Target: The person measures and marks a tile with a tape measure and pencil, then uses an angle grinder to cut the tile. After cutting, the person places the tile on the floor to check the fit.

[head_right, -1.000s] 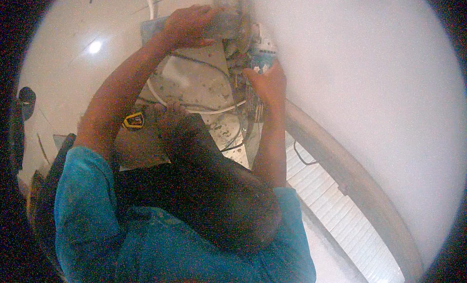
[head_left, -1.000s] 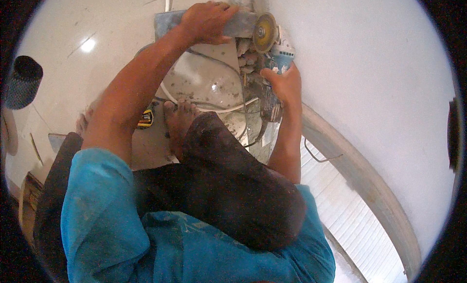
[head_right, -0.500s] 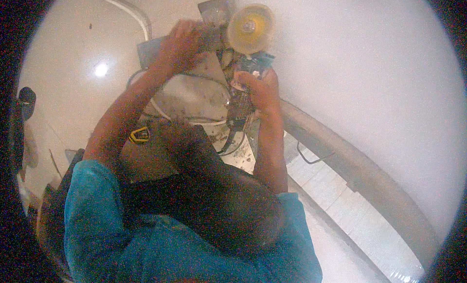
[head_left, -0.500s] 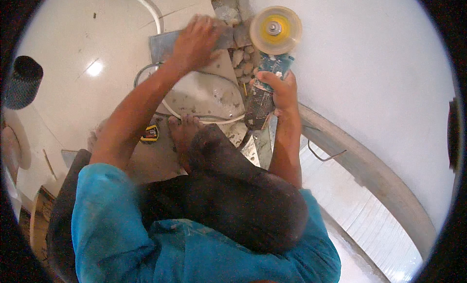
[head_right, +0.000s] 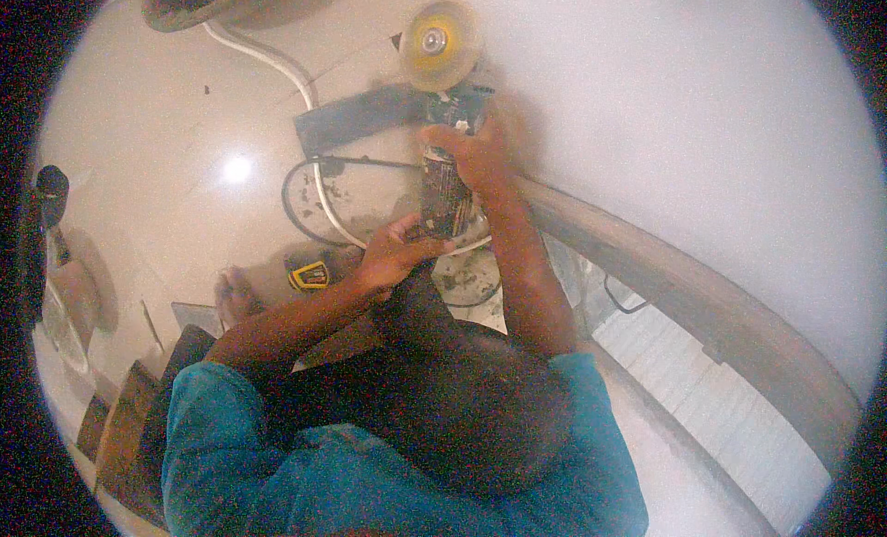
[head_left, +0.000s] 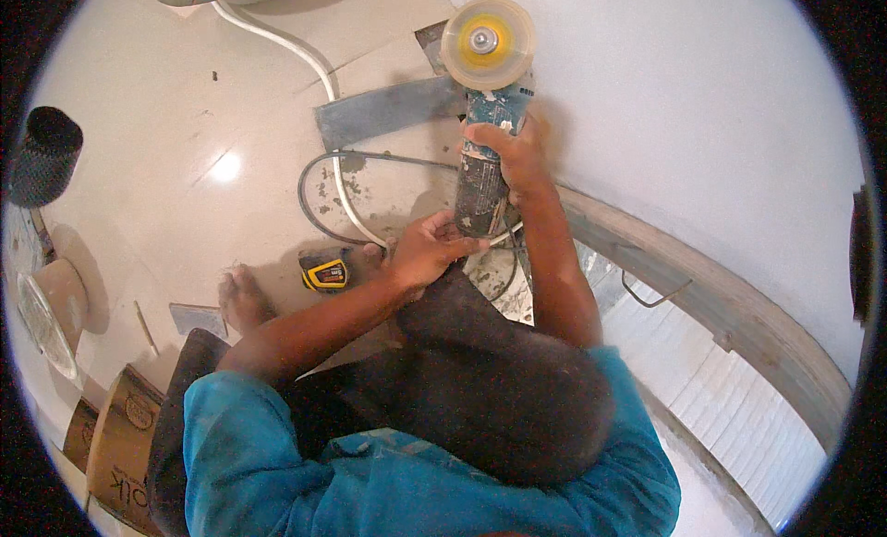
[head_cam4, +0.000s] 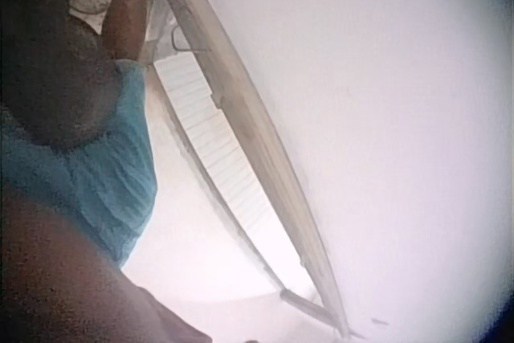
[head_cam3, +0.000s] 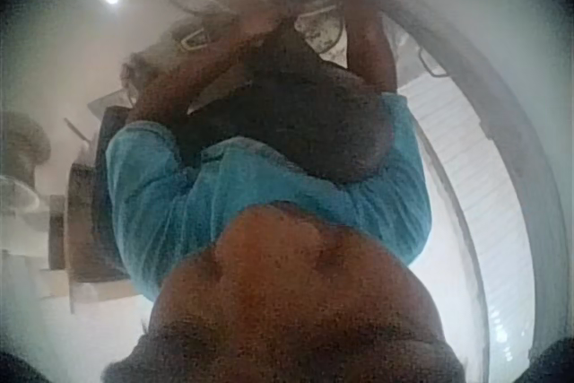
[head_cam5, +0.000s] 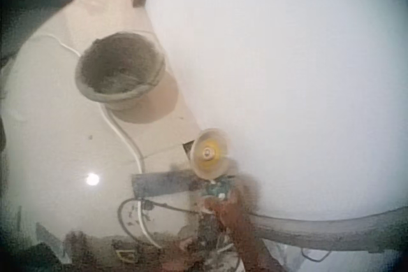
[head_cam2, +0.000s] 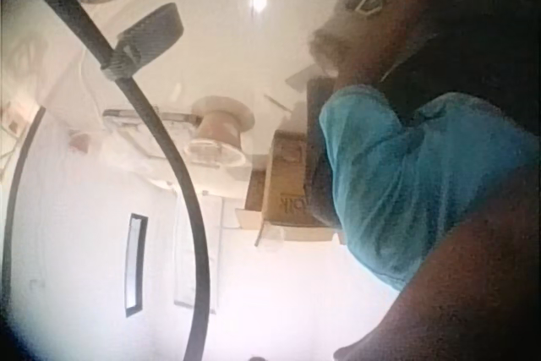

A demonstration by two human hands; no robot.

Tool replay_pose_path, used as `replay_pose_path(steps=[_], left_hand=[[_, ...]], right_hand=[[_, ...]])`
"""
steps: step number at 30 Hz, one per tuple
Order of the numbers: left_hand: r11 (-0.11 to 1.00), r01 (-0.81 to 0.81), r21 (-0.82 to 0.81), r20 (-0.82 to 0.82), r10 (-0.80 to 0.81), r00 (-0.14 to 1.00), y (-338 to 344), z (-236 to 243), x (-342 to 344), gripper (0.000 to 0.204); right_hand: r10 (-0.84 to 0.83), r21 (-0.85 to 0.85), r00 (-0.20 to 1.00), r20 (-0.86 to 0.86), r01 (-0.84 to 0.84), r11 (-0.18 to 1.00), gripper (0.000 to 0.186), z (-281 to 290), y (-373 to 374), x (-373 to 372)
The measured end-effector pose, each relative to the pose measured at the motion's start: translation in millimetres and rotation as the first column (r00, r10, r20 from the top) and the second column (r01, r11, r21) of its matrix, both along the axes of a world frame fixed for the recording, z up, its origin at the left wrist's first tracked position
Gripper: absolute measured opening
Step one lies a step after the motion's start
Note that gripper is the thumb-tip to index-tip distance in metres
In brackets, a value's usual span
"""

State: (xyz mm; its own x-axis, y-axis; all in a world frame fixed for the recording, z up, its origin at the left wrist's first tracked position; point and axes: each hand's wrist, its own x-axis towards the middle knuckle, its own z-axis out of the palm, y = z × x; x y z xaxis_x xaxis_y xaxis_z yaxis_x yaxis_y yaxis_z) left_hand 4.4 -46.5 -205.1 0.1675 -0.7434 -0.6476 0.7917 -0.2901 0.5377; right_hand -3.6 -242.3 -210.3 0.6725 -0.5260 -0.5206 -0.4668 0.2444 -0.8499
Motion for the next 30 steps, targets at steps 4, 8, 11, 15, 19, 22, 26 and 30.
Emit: replay_pose_path(steps=[4,8,11,15,19,22,26,30], left_hand=[[0.994,-0.107,-0.033,-0.014,0.106,0.994,6,16,-5,0.059],[0.994,0.097,0.055,0.09,-0.102,0.991,10,18,14,0.065],[0.931,0.365,-0.013,0.281,-0.347,0.895,8,5,43,0.067],[0.944,0.122,-0.305,0.202,-0.061,0.978,-1,-4,58,0.072],[0.973,0.009,-0.232,0.534,0.12,0.837,-8,-4,44,0.083],[0.995,-0.052,0.084,0.615,-0.011,0.788,-11,-10,40,0.091],[0.922,0.296,0.248,0.852,-0.353,0.386,-8,-28,69,0.092],[0.943,-0.011,0.334,0.876,-0.314,-0.366,-6,-51,138,0.096]], right_hand=[[-0.009,0.025,0.997,-0.083,0.011,1.0,0.05,5,4,0],[-0.022,-0.039,0.998,0.061,0.024,0.999,0.036,9,13,12],[0.002,0.109,0.997,0.083,-0.011,0.994,0.039,15,16,20],[0.045,0.413,0.988,0.147,-0.103,0.905,0.044,24,17,29],[0.064,0.201,0.997,-0.049,-0.052,0.978,0.056,29,30,32],[0.221,-0.554,0.95,-0.221,-0.308,0.773,0.069,25,52,31],[0.045,-0.641,0.962,-0.269,-0.214,0.737,0.078,24,56,21],[0.024,-0.681,0.937,-0.35,-0.272,0.68,0.075,27,32,7]])
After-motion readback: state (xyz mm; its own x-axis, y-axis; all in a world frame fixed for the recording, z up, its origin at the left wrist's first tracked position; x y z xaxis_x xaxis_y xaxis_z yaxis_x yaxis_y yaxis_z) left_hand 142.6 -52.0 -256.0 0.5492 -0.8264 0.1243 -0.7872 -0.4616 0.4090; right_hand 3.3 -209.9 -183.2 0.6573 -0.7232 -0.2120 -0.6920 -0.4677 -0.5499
